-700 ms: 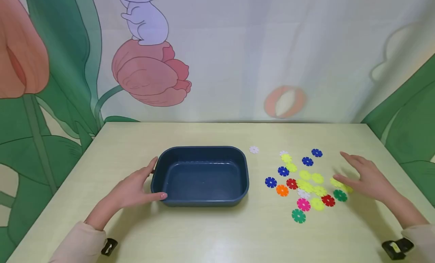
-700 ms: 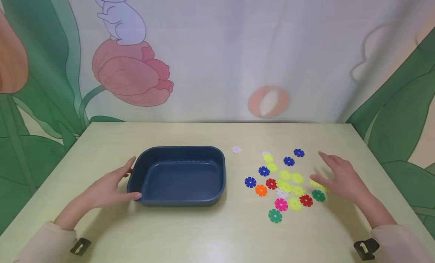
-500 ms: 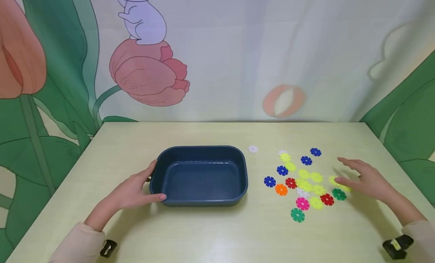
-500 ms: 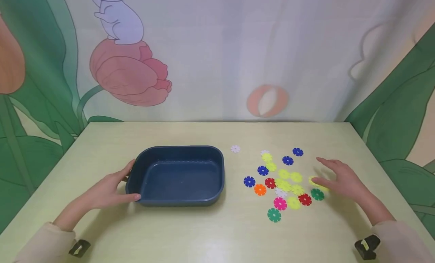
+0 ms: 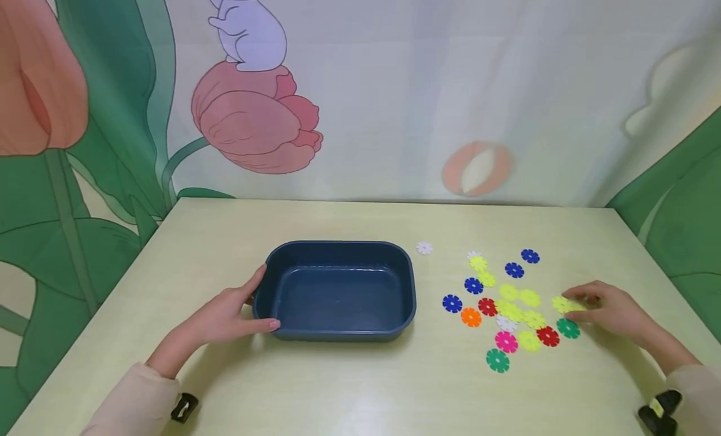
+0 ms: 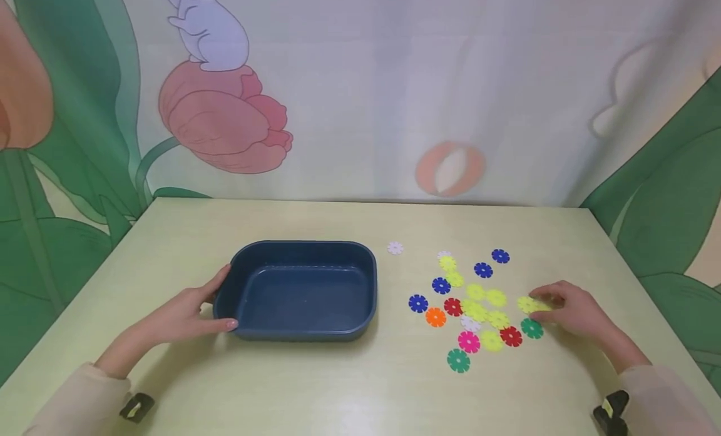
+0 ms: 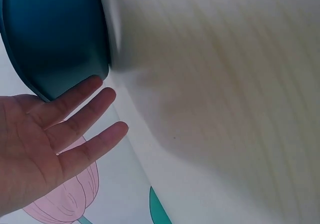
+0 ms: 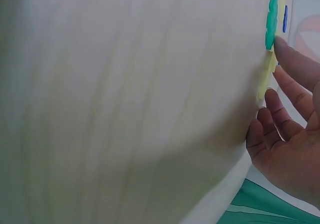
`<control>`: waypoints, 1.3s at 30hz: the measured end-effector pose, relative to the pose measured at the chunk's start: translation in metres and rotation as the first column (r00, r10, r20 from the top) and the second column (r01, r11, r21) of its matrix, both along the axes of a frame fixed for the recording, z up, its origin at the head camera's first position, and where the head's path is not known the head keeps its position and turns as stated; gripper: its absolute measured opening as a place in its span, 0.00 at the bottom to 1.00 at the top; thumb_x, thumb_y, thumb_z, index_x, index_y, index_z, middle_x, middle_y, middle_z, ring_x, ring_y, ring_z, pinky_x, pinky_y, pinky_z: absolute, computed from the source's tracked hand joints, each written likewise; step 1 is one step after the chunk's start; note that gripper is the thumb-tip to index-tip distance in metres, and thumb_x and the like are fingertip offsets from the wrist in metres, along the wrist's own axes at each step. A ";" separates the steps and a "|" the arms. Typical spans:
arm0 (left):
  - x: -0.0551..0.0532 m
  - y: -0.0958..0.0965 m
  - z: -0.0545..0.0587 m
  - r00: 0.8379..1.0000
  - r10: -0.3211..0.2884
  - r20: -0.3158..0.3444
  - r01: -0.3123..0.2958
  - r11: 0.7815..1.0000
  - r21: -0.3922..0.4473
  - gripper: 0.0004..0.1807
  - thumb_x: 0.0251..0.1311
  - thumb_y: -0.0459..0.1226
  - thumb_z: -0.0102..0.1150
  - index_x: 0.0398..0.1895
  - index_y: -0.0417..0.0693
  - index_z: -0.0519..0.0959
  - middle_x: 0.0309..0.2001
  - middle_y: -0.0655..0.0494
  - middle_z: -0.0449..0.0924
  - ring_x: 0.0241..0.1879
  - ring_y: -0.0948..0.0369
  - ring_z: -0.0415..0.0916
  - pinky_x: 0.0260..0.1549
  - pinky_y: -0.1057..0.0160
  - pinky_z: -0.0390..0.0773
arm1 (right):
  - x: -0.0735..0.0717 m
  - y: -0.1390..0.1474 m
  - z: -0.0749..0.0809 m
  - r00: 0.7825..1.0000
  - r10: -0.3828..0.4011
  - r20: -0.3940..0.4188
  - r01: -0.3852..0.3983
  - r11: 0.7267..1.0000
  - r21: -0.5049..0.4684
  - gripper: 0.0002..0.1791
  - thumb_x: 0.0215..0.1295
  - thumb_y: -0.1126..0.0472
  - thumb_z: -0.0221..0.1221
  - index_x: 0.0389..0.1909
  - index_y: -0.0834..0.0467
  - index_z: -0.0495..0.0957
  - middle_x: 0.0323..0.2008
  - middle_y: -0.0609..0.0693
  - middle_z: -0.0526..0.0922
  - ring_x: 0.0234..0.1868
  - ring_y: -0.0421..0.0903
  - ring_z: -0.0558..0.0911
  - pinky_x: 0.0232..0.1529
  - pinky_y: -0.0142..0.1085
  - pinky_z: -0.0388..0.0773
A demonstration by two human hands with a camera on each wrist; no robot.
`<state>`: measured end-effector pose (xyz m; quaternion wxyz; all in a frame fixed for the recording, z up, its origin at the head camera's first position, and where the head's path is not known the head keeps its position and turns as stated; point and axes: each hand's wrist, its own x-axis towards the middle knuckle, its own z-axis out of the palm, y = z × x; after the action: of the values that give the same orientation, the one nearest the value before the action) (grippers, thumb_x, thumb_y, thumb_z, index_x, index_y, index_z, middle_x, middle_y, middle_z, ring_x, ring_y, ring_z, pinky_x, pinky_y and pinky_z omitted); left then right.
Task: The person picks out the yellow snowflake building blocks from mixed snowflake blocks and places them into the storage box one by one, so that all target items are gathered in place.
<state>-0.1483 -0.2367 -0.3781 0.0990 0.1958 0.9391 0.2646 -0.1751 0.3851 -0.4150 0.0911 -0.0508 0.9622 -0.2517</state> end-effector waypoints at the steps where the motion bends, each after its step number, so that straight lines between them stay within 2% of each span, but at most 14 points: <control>1: -0.001 0.000 0.000 1.000 -0.001 0.009 0.001 1.000 0.005 0.56 0.49 0.56 0.62 0.69 0.33 0.42 0.46 0.46 0.77 0.45 0.53 0.75 0.39 0.56 0.72 | -0.001 0.000 0.000 1.000 -0.007 0.002 0.007 1.000 -0.004 0.29 0.50 0.53 0.66 0.48 0.70 0.74 0.47 0.69 0.71 0.44 0.61 0.69 0.43 0.54 0.67; 4: -0.003 0.001 0.001 0.999 0.002 0.039 -0.003 1.000 0.020 0.57 0.49 0.56 0.62 0.69 0.34 0.41 0.45 0.45 0.78 0.42 0.54 0.76 0.36 0.58 0.72 | -0.002 0.002 -0.001 1.000 -0.019 0.007 0.019 1.000 -0.015 0.27 0.50 0.55 0.67 0.44 0.70 0.74 0.44 0.68 0.72 0.42 0.60 0.69 0.43 0.53 0.68; 7: -0.004 0.002 0.001 0.998 0.007 0.066 -0.010 0.999 0.044 0.57 0.49 0.55 0.63 0.70 0.34 0.39 0.41 0.47 0.79 0.38 0.57 0.76 0.33 0.61 0.72 | -0.004 0.001 0.000 0.999 -0.036 0.011 0.036 0.999 -0.020 0.23 0.50 0.58 0.67 0.41 0.69 0.73 0.38 0.62 0.74 0.38 0.55 0.70 0.38 0.44 0.70; 11: -0.004 0.002 0.001 0.996 0.007 0.089 -0.013 0.998 0.064 0.58 0.49 0.54 0.63 0.70 0.36 0.38 0.30 0.54 0.79 0.30 0.61 0.75 0.27 0.64 0.71 | -0.005 0.000 0.003 0.998 -0.064 -0.005 0.063 0.997 -0.043 0.16 0.53 0.64 0.64 0.39 0.70 0.73 0.31 0.54 0.75 0.33 0.50 0.71 0.30 0.33 0.70; 14: -0.005 0.002 0.001 0.995 0.007 0.100 -0.014 0.997 0.070 0.58 0.49 0.54 0.63 0.70 0.37 0.37 0.23 0.59 0.77 0.24 0.63 0.73 0.24 0.64 0.69 | -0.005 0.000 0.006 0.996 -0.084 -0.033 0.082 0.995 -0.062 0.14 0.57 0.64 0.61 0.39 0.70 0.74 0.31 0.54 0.76 0.33 0.49 0.72 0.28 0.31 0.70; 16: -0.006 0.002 0.001 0.995 0.007 0.103 -0.015 0.997 0.075 0.58 0.49 0.54 0.63 0.70 0.37 0.36 0.22 0.59 0.77 0.23 0.63 0.72 0.23 0.65 0.69 | -0.005 0.000 0.010 0.994 -0.103 -0.047 0.100 0.992 -0.072 0.15 0.59 0.62 0.60 0.40 0.70 0.74 0.33 0.55 0.77 0.33 0.49 0.72 0.28 0.31 0.71; 18: -0.006 0.002 0.001 0.995 0.007 0.104 -0.016 0.997 0.081 0.58 0.49 0.54 0.63 0.70 0.37 0.36 0.21 0.59 0.77 0.22 0.63 0.72 0.23 0.65 0.69 | -0.004 -0.003 0.013 0.991 -0.133 -0.026 0.129 0.985 -0.118 0.17 0.61 0.60 0.58 0.42 0.71 0.73 0.34 0.56 0.78 0.33 0.48 0.73 0.29 0.31 0.72; 21: -0.005 0.001 0.001 0.994 0.006 0.106 -0.016 0.996 0.090 0.59 0.49 0.54 0.63 0.70 0.36 0.36 0.21 0.58 0.77 0.22 0.63 0.72 0.23 0.65 0.69 | -0.001 -0.009 0.019 0.983 -0.176 0.051 0.183 0.955 -0.232 0.20 0.63 0.58 0.56 0.45 0.73 0.70 0.35 0.54 0.78 0.31 0.46 0.77 0.31 0.31 0.75; 23: -0.005 0.001 0.000 0.994 0.003 0.109 -0.013 0.995 0.097 0.59 0.49 0.53 0.63 0.70 0.35 0.36 0.21 0.58 0.77 0.23 0.63 0.73 0.23 0.65 0.69 | 0.002 -0.016 0.021 0.974 -0.196 0.112 0.222 0.921 -0.321 0.22 0.64 0.58 0.55 0.46 0.75 0.69 0.34 0.52 0.78 0.31 0.45 0.79 0.33 0.32 0.76; 25: -0.004 0.001 -0.001 0.994 -0.003 0.107 -0.008 0.995 0.104 0.59 0.49 0.53 0.63 0.69 0.34 0.36 0.22 0.58 0.78 0.23 0.63 0.73 0.23 0.65 0.69 | 0.004 -0.024 0.022 0.967 -0.200 0.156 0.247 0.885 -0.394 0.21 0.65 0.60 0.54 0.47 0.76 0.68 0.34 0.50 0.79 0.31 0.44 0.80 0.34 0.33 0.77; 28: -0.003 0.001 -0.003 0.995 -0.011 0.102 -0.001 0.994 0.112 0.58 0.49 0.53 0.64 0.69 0.33 0.36 0.22 0.58 0.77 0.23 0.63 0.73 0.23 0.65 0.69 | 0.007 -0.036 0.023 0.963 -0.192 0.189 0.260 0.850 -0.458 0.21 0.65 0.62 0.54 0.49 0.77 0.66 0.34 0.49 0.79 0.32 0.45 0.81 0.35 0.35 0.77; 33: -0.002 0.000 -0.006 0.996 -0.016 0.091 0.005 0.992 0.123 0.58 0.49 0.53 0.64 0.69 0.33 0.37 0.21 0.59 0.77 0.22 0.64 0.72 0.23 0.66 0.69 | 0.009 -0.057 0.027 0.965 -0.165 0.203 0.248 0.826 -0.506 0.23 0.64 0.63 0.54 0.51 0.78 0.65 0.37 0.52 0.79 0.34 0.45 0.81 0.37 0.37 0.77; 39: 0.000 -0.002 -0.004 0.996 -0.013 0.087 0.002 0.991 0.131 0.59 0.49 0.53 0.64 0.69 0.34 0.37 0.20 0.59 0.77 0.21 0.64 0.72 0.22 0.66 0.69 | 0.007 -0.083 0.032 0.979 -0.132 0.158 0.198 0.814 -0.547 0.23 0.63 0.61 0.56 0.50 0.76 0.67 0.37 0.53 0.80 0.34 0.45 0.81 0.37 0.35 0.77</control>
<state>-0.1487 -0.2383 -0.3818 0.1280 0.1937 0.9138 0.3333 -0.1677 0.3018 -0.3832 0.1040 0.0225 0.8403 -0.5316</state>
